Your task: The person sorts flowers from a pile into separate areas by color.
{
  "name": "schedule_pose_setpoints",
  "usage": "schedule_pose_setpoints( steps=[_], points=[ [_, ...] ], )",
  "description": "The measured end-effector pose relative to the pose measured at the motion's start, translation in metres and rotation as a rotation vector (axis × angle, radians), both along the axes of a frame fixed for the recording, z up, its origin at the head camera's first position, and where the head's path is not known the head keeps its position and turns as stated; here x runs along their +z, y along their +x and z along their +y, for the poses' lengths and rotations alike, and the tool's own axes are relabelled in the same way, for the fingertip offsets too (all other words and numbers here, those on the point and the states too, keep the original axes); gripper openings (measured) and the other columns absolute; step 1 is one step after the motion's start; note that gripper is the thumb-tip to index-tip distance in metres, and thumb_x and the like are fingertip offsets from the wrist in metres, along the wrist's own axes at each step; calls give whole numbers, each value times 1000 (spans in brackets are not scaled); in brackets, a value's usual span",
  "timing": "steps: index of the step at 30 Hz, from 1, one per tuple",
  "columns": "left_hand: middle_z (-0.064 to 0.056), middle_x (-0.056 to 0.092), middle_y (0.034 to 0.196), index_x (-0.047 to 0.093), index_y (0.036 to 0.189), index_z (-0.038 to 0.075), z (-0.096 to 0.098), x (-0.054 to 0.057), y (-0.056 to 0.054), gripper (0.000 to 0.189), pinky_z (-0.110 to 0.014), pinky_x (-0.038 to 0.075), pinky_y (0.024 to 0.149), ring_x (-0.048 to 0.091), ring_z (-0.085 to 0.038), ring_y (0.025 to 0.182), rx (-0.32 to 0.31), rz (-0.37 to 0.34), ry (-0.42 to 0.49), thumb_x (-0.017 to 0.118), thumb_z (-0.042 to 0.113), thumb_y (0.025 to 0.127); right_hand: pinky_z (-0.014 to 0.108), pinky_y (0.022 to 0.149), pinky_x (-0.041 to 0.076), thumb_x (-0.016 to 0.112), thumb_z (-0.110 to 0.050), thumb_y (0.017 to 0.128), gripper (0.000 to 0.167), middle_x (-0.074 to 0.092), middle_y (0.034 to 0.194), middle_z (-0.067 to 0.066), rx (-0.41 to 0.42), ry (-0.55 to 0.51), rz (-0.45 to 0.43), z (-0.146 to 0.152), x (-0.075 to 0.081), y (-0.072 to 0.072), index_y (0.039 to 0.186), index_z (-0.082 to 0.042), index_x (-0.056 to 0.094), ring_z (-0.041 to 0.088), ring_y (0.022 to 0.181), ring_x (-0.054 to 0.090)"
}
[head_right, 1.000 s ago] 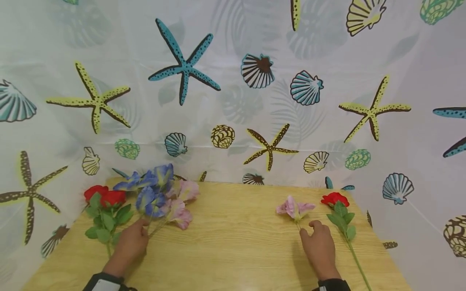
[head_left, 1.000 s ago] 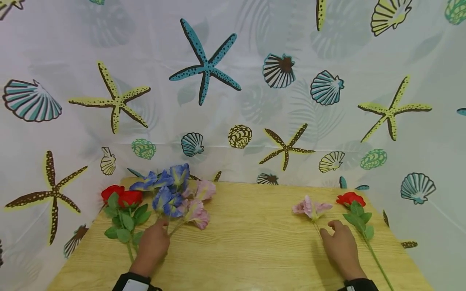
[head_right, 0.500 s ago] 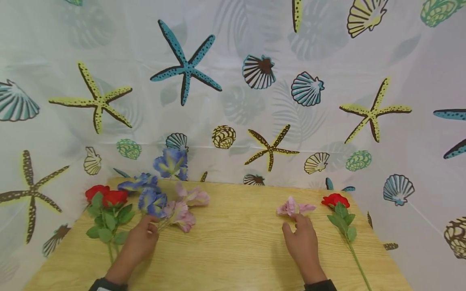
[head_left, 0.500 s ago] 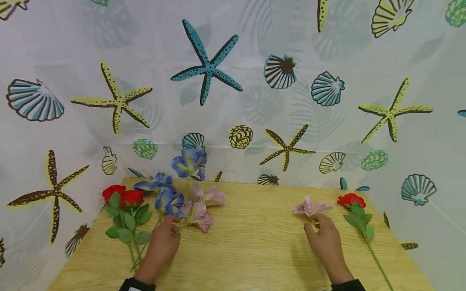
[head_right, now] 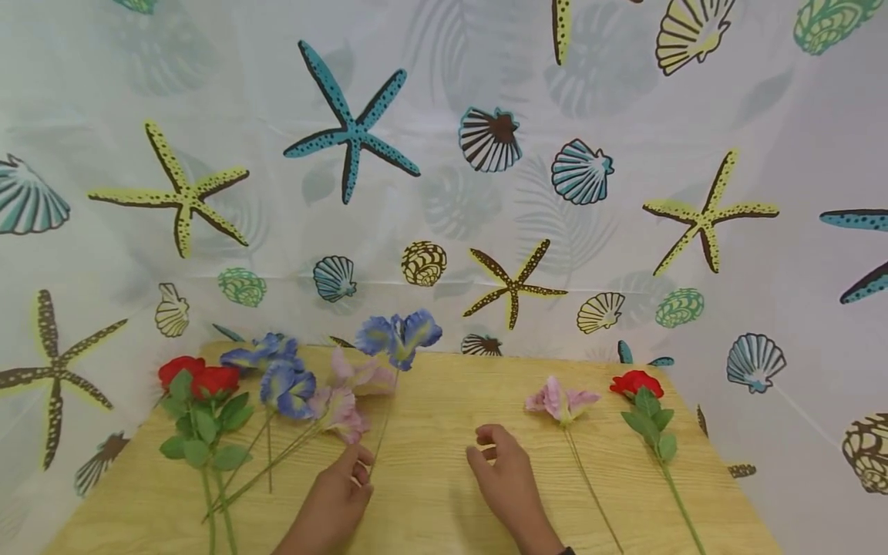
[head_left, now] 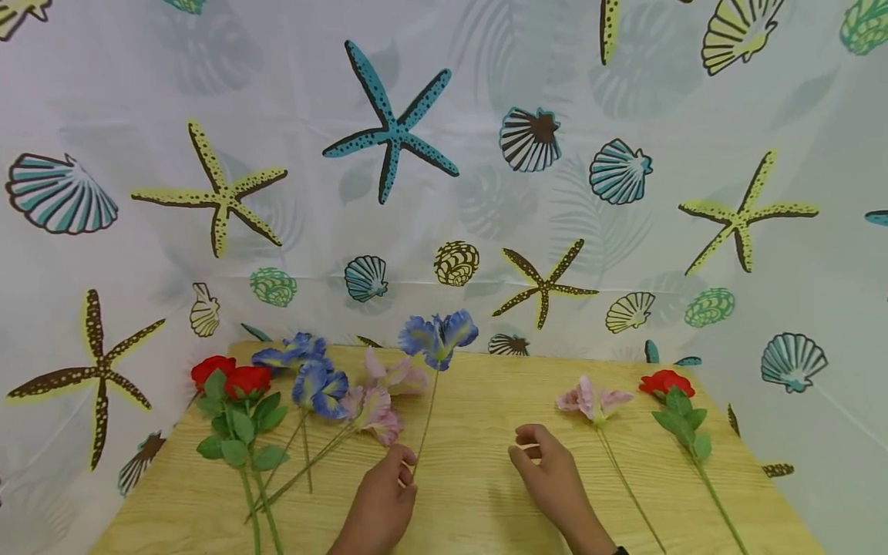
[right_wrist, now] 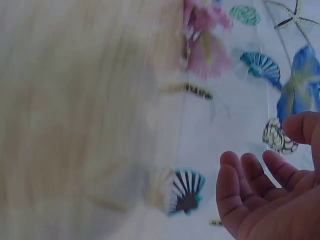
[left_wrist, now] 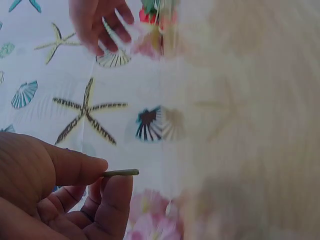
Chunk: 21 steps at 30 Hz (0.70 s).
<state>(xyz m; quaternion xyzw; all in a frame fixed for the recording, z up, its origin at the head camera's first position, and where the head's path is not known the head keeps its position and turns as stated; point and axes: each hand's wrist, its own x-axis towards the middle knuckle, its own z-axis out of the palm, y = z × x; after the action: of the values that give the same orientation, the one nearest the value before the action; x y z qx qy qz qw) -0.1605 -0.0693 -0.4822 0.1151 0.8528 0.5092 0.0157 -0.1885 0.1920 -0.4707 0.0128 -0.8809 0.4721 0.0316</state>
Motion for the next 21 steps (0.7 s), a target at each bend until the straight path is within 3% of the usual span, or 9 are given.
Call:
schedule_pose_setpoints(
  steps=[4, 8, 15, 21],
  points=[
    [-2, 50, 83, 51, 111, 3, 20, -3, 8, 25, -26, 43, 52, 51, -12, 63, -48, -70, 70, 61, -8, 90, 33, 75, 54, 64, -27, 98, 40, 61, 117, 12, 108, -120, -48, -23, -4, 7, 130, -6, 55, 19, 98, 61],
    [-3, 52, 84, 50, 111, 2, 33, -4, 13, 25, -24, 42, 51, 47, -9, 59, -70, -83, 101, 60, -9, 91, 31, 76, 53, 65, -25, 98, 48, 58, 117, 14, 168, -239, -42, -44, -3, 13, 137, -4, 48, 22, 99, 61],
    [1, 52, 83, 51, 107, 3, 42, -8, 20, 29, -24, 44, 54, 51, -6, 62, -108, -24, 111, 65, -10, 87, 27, 79, 50, 66, -15, 96, 38, 59, 105, 6, 134, -320, 6, -61, -4, 19, 131, -7, 52, 19, 95, 59],
    [1, 52, 82, 51, 106, 5, 46, -10, 25, 30, -23, 45, 56, 52, -5, 63, -114, -8, 118, 65, -12, 86, 29, 76, 52, 62, -7, 96, 32, 58, 101, 10, 122, -362, 15, -63, -2, 23, 127, -5, 53, 17, 89, 59]
  ],
)
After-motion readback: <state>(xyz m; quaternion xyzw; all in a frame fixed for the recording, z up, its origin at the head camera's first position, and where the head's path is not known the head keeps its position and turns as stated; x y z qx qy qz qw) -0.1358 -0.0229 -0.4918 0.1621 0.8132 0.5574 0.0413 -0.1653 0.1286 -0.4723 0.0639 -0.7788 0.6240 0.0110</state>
